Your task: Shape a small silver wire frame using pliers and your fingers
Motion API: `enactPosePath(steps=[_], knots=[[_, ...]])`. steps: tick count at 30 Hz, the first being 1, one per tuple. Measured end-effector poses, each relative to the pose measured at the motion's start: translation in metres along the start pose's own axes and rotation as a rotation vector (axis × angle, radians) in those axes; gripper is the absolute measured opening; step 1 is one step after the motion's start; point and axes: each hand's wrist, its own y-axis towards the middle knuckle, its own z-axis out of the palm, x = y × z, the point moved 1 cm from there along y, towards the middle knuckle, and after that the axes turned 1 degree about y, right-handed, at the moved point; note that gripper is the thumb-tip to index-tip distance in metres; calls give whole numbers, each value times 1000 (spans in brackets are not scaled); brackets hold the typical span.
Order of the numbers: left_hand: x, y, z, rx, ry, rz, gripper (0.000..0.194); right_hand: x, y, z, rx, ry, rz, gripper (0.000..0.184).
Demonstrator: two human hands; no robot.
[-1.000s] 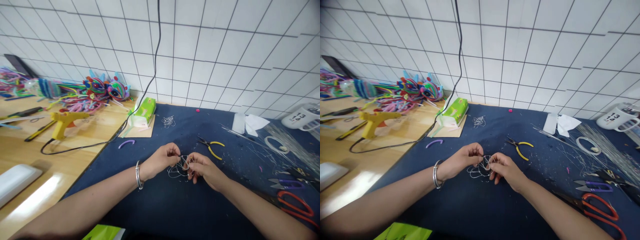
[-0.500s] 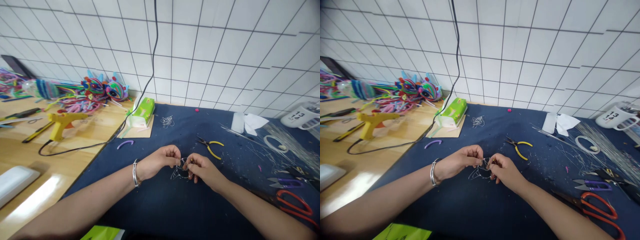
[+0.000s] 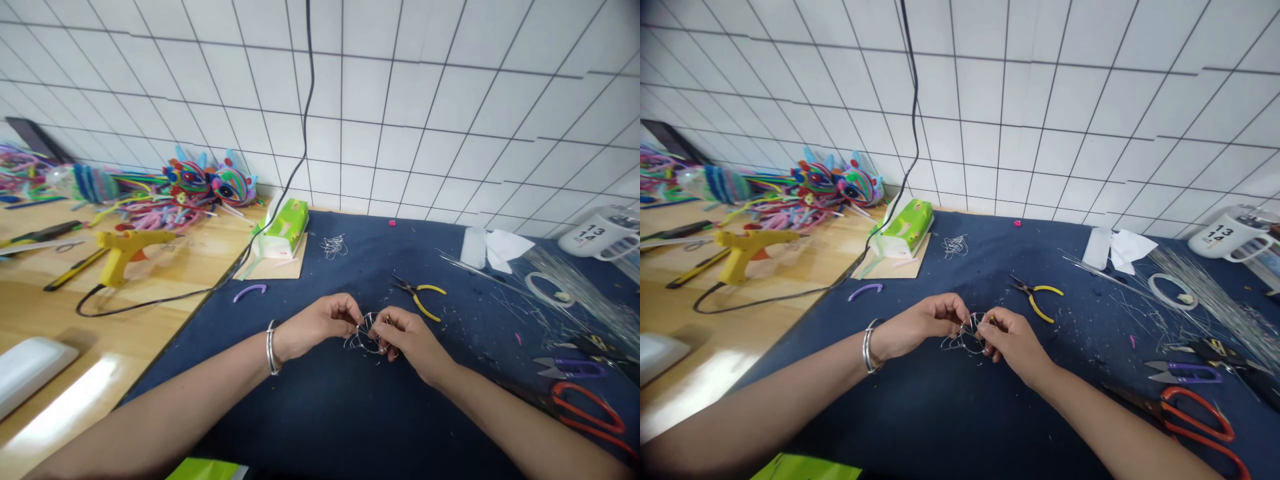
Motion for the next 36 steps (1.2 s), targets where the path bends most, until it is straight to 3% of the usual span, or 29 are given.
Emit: enactPosePath(steps=[5,12,29,36], knots=[[-1,-3,3,23,-47,-109,11,1,-1,0,6,27,-23,21],[-3,-2,0,-66,-131,-22,13,1,-2,1,1,34,-20,20],[-12,-6,5,-99,89,181,5,-7,3,2,-59,0,26,22],[-12,-7,4,-178,83,206,6,1,0,3,28,110,20,9]])
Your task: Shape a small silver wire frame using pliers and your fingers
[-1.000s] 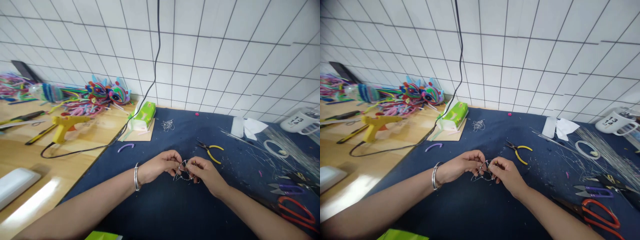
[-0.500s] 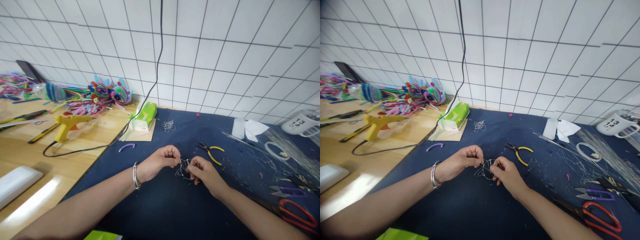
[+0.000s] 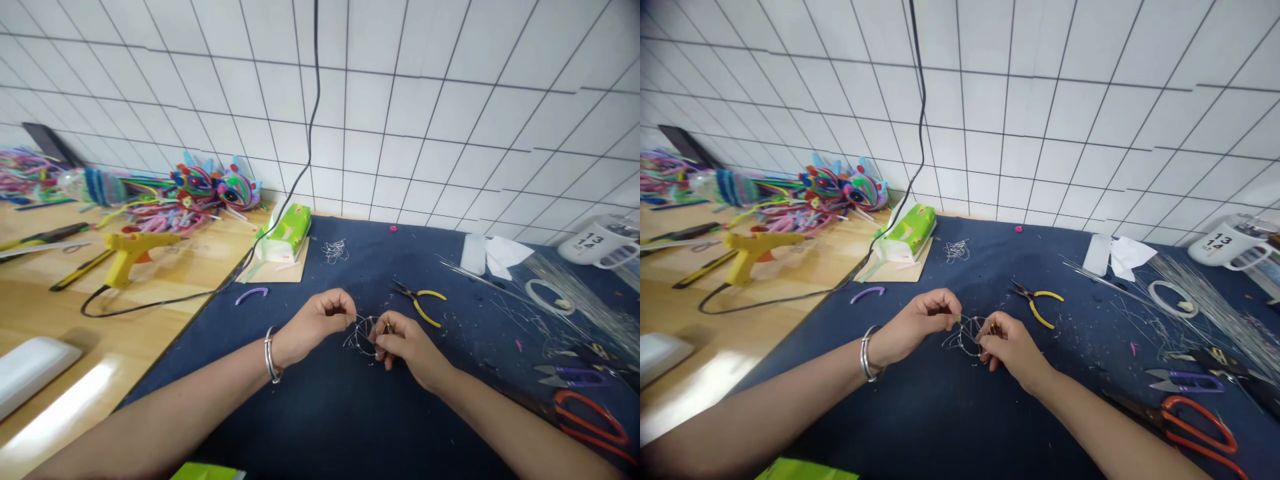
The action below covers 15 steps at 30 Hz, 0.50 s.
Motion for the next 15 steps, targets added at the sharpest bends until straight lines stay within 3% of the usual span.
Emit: enactPosePath(steps=[15], knots=[[-6,-7,5,69,155,55,3,-13,6,4,-183,-244,85,17]])
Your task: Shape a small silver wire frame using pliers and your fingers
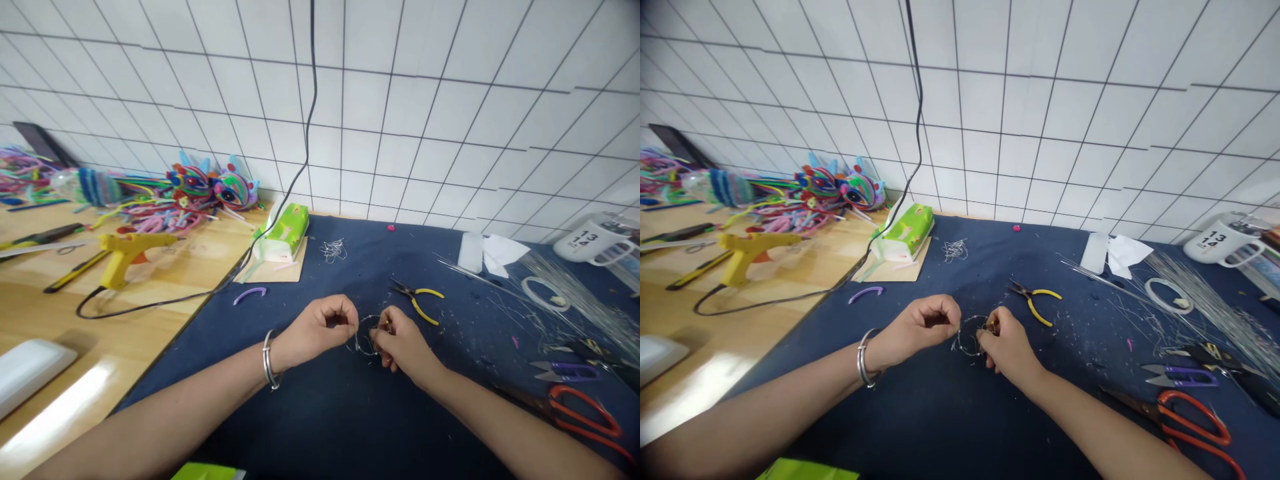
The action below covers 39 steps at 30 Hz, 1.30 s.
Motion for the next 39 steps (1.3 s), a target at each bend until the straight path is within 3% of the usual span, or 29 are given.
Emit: enactPosePath(steps=[9,13,24,39], knots=[[-3,0,-11,-79,102,95,2,16,-8,-4,136,68,-112,14],[-6,-1,-10,-50,214,145,5,14,-8,-3,88,70,-121,15],[2,3,-13,-85,71,10,0,19,-8,-10,172,54,-71,23],[7,9,-15,52,212,-21,9,8,-4,-12,221,67,-37,26]])
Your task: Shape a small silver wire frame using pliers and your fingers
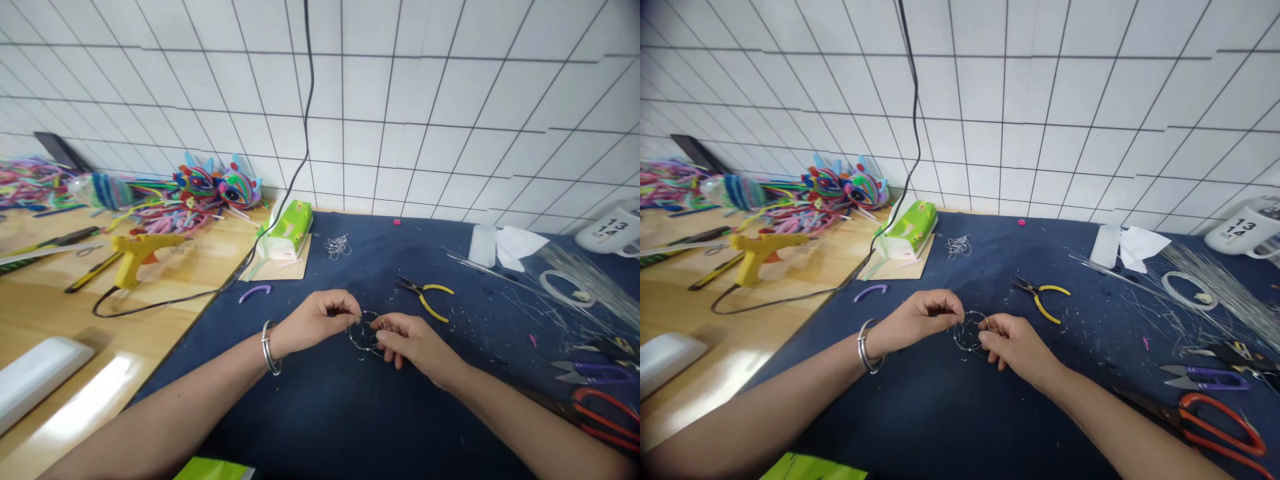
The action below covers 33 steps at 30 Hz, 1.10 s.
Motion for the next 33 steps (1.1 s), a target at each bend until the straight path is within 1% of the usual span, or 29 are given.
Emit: enactPosePath(steps=[2,8,13,15,19,25,30,33], knots=[[1,1,-2,19,13,5,9,0,0,-1,7,22,2,26],[1,3,-9,147,24,37,16,3,0,-2,16,42,16,26],[-3,2,-13,200,76,75,19,-1,0,-1,9,40,2,27],[-6,0,-12,197,126,74,19,-2,1,0,2,34,-2,27],[-12,-4,-6,125,224,93,26,-3,1,1,-9,21,-10,27],[-13,-7,5,-39,412,107,36,0,1,2,-32,-15,-4,25],[-12,-11,19,-167,589,109,34,-3,2,3,-51,-14,-24,24],[-10,-11,23,-199,626,137,29,-5,2,4,-58,-20,-27,24]])
